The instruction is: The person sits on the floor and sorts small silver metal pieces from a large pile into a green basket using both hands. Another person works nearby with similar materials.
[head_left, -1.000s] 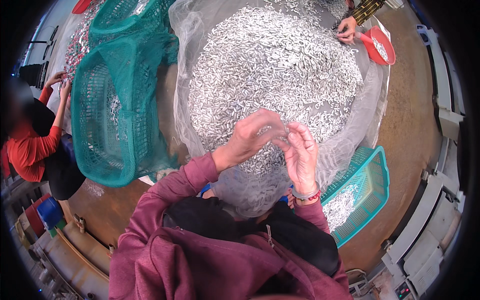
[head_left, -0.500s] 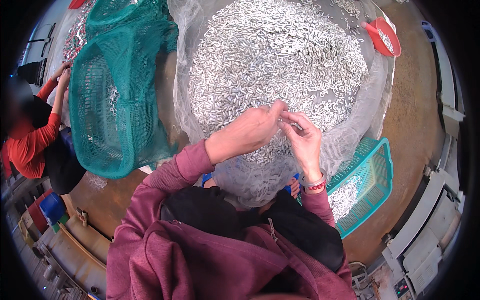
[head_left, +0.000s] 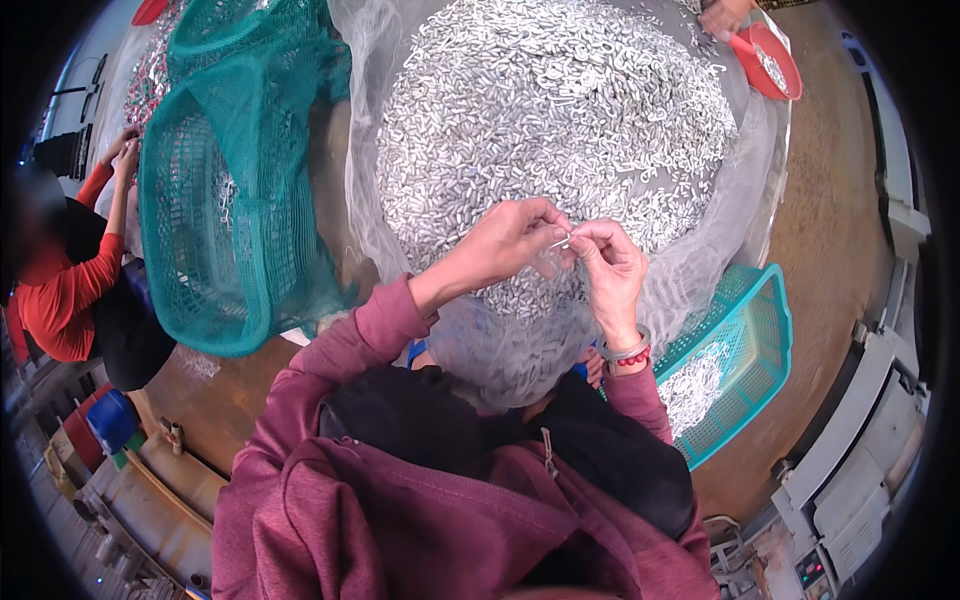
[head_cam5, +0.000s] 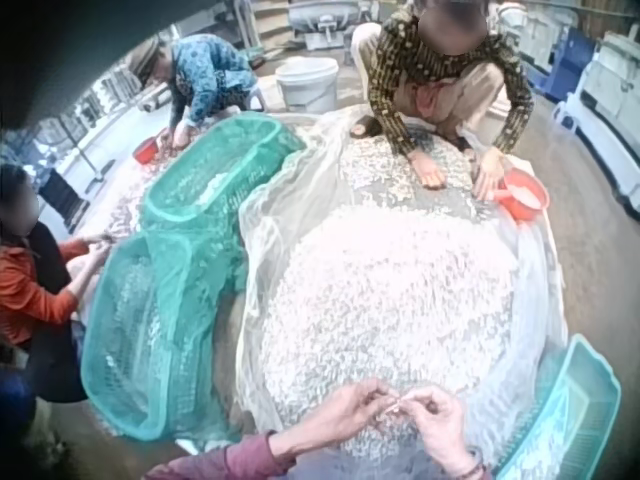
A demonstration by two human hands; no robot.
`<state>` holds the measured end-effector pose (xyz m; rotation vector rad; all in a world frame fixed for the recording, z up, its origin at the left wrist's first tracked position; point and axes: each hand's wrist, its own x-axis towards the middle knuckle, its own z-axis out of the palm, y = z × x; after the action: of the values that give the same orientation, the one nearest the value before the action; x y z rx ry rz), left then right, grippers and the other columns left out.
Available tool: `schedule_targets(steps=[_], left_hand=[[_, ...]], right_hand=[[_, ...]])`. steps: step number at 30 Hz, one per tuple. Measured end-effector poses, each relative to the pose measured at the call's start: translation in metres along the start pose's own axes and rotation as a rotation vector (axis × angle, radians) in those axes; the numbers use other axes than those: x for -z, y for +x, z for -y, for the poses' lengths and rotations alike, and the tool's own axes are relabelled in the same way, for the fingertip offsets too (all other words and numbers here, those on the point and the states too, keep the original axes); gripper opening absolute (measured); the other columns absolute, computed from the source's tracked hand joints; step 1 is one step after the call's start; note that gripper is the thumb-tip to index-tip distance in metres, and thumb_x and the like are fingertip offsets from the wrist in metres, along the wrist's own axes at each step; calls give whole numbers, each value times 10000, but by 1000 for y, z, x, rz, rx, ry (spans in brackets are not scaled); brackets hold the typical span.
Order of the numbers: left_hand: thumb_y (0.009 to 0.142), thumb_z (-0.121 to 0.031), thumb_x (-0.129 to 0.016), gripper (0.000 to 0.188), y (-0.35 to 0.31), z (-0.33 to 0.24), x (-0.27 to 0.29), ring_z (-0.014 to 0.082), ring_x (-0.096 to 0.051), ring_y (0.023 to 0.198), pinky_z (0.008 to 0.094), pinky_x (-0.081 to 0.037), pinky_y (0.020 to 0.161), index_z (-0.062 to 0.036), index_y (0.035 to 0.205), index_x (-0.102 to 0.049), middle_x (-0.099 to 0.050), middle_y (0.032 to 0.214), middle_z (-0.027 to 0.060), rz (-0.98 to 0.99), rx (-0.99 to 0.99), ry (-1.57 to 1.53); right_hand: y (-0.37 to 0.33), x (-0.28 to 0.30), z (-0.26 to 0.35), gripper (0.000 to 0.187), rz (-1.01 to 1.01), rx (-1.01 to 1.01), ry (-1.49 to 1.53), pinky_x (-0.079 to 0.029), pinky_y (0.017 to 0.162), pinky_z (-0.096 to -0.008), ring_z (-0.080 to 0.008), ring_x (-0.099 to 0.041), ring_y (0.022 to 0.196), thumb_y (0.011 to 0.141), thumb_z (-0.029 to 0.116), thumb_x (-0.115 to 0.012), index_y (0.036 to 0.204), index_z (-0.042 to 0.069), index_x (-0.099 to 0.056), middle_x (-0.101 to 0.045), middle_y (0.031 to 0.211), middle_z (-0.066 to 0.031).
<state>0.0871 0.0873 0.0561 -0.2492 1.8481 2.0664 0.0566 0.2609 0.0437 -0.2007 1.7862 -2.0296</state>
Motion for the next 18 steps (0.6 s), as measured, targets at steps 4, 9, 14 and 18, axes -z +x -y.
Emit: schedule_targets(steps=[4,9,14,18], left_hand=[[964,-181,-551,249,-1,4,5,115,-592,712,278,-582,636,34,1088,-546,-598,854,66,156,83,-198],[948,-138,-560,226,3,8,7,123,-610,687,287,-565,623,40,1086,-535,-598,826,75,168,139,-226],[925,-85,-560,180,-3,19,-5,125,-643,714,258,-506,602,50,1044,-573,-655,882,96,-66,63,-81],[930,-56,-540,169,-1,19,-3,102,-608,715,238,-494,620,36,1063,-587,-627,849,49,-159,-40,-216]], right_hand=[[-2,4,1,46,52,15,-87,-477,565,-222,-111,-594,632,891,20,-636,914,-17,-620,-634,797,-68],[11,14,0,69,74,-396,392,-493,534,-235,-120,-609,618,900,38,-625,939,-18,-630,-654,778,-75],[11,7,7,112,53,-363,190,-516,582,-239,-131,-643,674,897,47,-631,972,-30,-662,-679,834,-95],[0,-10,23,106,-13,-250,50,-532,656,-253,-144,-659,713,892,10,-615,960,-43,-677,-683,840,-93]])
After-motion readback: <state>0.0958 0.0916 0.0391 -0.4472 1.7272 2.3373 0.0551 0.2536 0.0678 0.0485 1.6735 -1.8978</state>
